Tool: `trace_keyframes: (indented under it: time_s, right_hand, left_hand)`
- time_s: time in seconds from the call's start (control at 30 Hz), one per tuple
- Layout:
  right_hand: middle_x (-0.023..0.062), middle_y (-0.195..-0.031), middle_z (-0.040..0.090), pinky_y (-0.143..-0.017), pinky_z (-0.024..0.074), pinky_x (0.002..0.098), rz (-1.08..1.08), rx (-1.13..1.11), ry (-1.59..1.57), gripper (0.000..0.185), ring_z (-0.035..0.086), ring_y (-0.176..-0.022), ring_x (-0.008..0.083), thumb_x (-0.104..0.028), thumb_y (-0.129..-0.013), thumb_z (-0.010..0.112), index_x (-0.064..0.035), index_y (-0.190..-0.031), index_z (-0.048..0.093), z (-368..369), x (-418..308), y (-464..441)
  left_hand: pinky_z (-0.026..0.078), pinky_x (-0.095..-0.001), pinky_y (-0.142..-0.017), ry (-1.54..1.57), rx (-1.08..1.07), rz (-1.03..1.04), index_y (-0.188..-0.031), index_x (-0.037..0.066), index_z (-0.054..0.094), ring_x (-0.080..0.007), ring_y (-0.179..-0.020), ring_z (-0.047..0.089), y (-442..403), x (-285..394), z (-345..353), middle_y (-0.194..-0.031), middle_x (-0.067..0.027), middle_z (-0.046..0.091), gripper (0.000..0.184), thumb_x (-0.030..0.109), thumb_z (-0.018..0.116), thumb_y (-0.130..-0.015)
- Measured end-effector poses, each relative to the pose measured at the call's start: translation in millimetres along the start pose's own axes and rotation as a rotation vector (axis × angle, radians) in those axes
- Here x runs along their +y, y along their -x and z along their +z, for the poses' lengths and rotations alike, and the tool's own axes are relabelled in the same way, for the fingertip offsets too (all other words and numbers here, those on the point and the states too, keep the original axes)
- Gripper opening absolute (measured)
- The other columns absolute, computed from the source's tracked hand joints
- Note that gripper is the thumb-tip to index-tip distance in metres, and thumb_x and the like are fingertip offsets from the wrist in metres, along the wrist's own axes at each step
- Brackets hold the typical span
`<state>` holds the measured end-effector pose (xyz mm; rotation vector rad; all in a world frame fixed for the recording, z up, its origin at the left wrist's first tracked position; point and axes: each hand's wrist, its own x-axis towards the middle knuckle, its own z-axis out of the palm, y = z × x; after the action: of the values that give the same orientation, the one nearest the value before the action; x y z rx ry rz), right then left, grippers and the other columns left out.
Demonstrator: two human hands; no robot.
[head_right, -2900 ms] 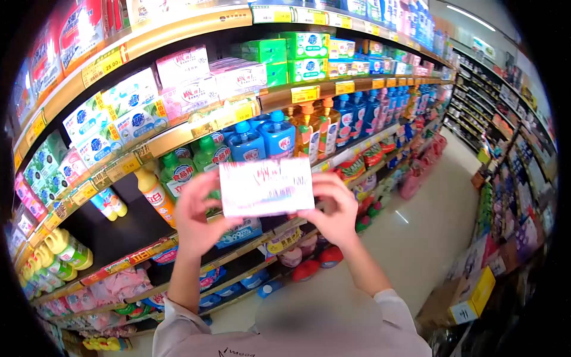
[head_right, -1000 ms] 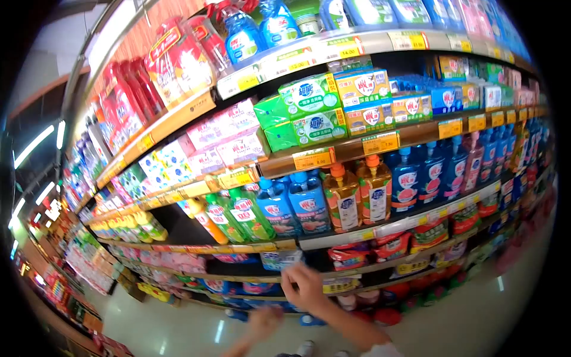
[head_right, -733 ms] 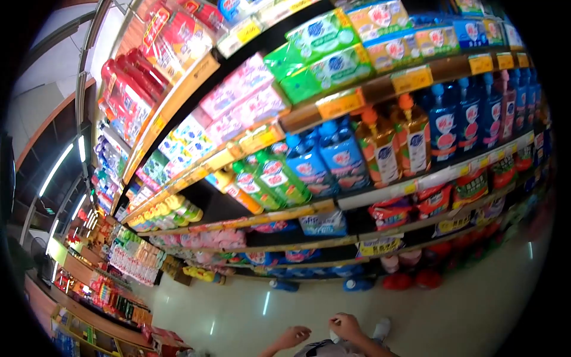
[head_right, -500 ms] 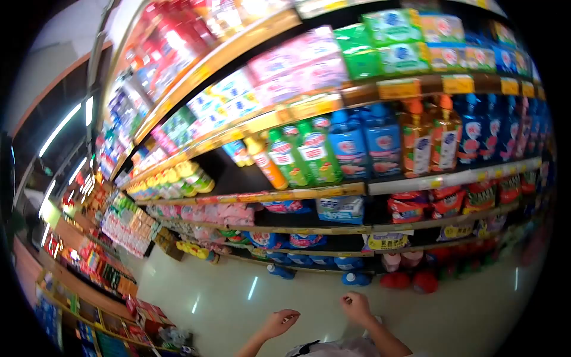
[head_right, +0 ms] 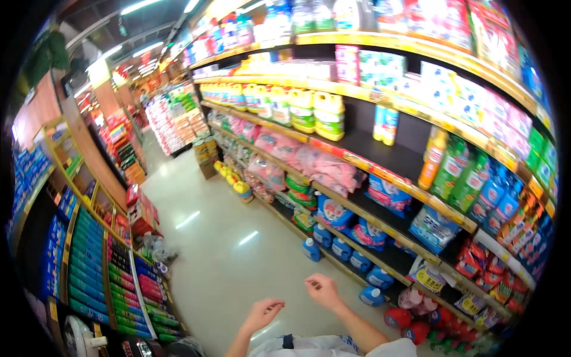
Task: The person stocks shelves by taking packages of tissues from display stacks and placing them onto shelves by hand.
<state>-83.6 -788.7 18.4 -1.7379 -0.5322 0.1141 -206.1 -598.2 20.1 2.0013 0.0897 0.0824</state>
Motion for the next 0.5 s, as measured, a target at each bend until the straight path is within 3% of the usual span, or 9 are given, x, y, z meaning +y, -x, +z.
trace_keyframes:
  time_s: [0.13,0.27,0.37,0.43,0.5]
  right_hand:
    - [0.0072,-0.079,0.063,-0.063,0.0495,0.0250,-0.142,-0.301,-0.051,0.008,0.062,-0.070,0.0132,-0.008,-0.082,0.062,-0.0002,-0.085,0.064,93,-41,-29]
    - [0.0059,-0.079,0.063,-0.064,0.0493,0.0244,-0.136,-0.546,-0.126,0.009,0.062,-0.071,0.0123,-0.008,-0.083,0.062,-0.0008,-0.086,0.064,158,-52,-30]
    - [0.0044,-0.081,0.064,-0.062,0.0492,0.0240,-0.010,-0.696,-0.222,0.009,0.061,-0.070,0.0101,-0.009,-0.084,0.061,-0.0016,-0.086,0.065,193,-40,-32]
    - [0.0033,-0.081,0.064,-0.062,0.0485,0.0235,0.289,-0.729,-0.377,0.011,0.060,-0.070,0.0092,-0.010,-0.085,0.060,0.0001,-0.087,0.064,216,-26,-41]
    - [0.0033,-0.081,0.064,-0.063,0.0481,0.0230,0.330,-0.734,-0.407,0.012,0.060,-0.069,0.0089,-0.011,-0.086,0.060,0.0008,-0.087,0.064,241,-16,-58]
  left_hand:
    - [0.051,-0.0290,-0.072,0.087,0.210,-0.125,-0.097,0.003,0.065,-0.0165,-0.080,0.065,18,-59,-66,-0.091,-0.0087,0.068,0.016,0.011,0.054,-0.088]
    - [0.051,-0.0276,-0.069,0.217,0.495,-0.245,-0.096,0.001,0.065,-0.0157,-0.080,0.065,35,-89,-108,-0.086,-0.0091,0.068,0.018,0.012,0.054,-0.087]
    - [0.051,-0.0277,-0.069,0.310,0.669,-0.331,-0.095,0.000,0.065,-0.0156,-0.079,0.066,43,-113,-123,-0.085,-0.0089,0.068,0.018,0.011,0.053,-0.087]
    - [0.051,-0.0272,-0.069,0.363,0.737,-0.373,-0.094,0.000,0.065,-0.0152,-0.079,0.066,47,-134,-128,-0.083,-0.0083,0.068,0.018,0.011,0.053,-0.087]
    - [0.051,-0.0270,-0.068,0.380,0.766,-0.394,-0.093,0.000,0.065,-0.0152,-0.078,0.066,45,-152,-138,-0.083,-0.0085,0.068,0.018,0.011,0.053,-0.087]
